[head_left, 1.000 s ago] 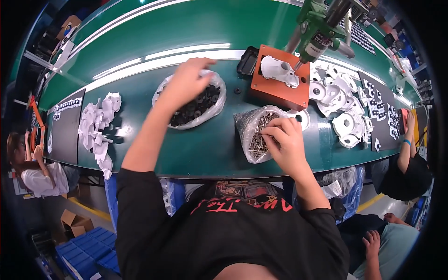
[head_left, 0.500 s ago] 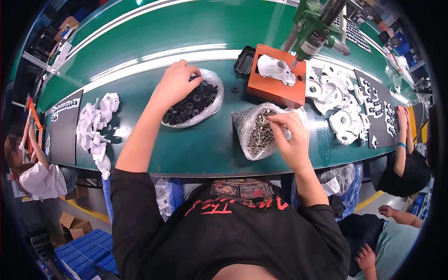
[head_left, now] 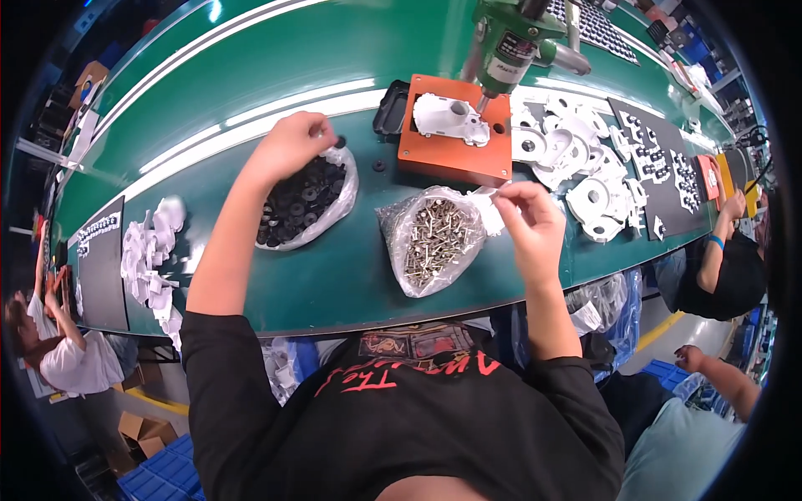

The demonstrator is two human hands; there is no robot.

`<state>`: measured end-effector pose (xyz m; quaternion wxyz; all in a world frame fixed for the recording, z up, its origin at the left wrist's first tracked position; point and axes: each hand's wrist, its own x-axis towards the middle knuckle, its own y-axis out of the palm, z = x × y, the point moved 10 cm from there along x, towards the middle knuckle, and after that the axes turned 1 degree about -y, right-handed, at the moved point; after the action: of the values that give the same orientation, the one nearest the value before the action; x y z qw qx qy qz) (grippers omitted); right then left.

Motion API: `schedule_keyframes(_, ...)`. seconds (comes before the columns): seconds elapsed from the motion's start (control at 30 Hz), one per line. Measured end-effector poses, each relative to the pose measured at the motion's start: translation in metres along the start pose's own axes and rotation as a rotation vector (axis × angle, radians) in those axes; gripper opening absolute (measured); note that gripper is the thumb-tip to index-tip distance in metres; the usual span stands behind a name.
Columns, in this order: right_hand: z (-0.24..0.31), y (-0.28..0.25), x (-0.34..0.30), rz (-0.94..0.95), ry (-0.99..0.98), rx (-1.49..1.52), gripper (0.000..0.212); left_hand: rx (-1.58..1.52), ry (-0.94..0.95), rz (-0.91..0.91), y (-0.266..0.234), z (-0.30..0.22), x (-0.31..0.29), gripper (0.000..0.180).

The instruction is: Assemble small electrical or mechanical components using a manual press on an assembly line.

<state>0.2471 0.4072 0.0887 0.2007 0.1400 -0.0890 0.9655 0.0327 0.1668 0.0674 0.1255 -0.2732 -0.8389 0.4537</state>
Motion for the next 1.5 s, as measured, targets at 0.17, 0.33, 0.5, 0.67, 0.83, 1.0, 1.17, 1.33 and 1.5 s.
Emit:
schedule_keyframes(0.17, -0.023, -0.017, 0.045, -0.091, 0.134, 0.051, 0.012, -0.397, 0.187, 0.091, 0.009, -0.081, 0.063, 0.023)
schedule_keyframes(0.33, -0.042, -0.037, 0.095, -0.118, 0.087, -0.131, 0.016, -0.242, 0.093, 0.393, 0.058, -0.141, 0.127, 0.022)
schedule_keyframes(0.5, -0.049, -0.03, 0.119, -0.08, 0.095, -0.149, 0.022, 0.139, 0.093, 0.631, 0.091, -0.153, 0.137, 0.026)
schedule_keyframes(0.67, -0.059, -0.017, 0.128, 0.011, 0.147, -0.092, 0.023, 0.26, 0.118, 0.633, 0.099, -0.159, 0.146, 0.04)
schedule_keyframes(0.83, -0.071, -0.007, 0.127, 0.023, 0.211, -0.035, 0.02, 0.304, 0.158, 0.667, 0.113, -0.153, 0.153, 0.048)
schedule_keyframes(1.0, -0.074, -0.001, 0.129, 0.035, 0.135, -0.12, 0.019, 0.306, 0.181, 0.625, 0.111, -0.155, 0.149, 0.049)
schedule_keyframes(1.17, -0.076, 0.003, 0.128, 0.017, 0.077, -0.155, 0.019, 0.051, 0.258, 0.313, 0.091, -0.142, 0.13, 0.041)
schedule_keyframes(1.33, -0.07, 0.006, 0.124, 0.041, 0.05, -0.229, 0.016, -0.19, 0.348, -0.002, 0.058, -0.144, 0.045, 0.03)
schedule_keyframes(1.5, -0.057, 0.012, 0.124, 0.045, -0.012, -0.315, 0.015, 0.086, 0.709, -0.277, 0.068, -0.151, 0.007, 0.028)
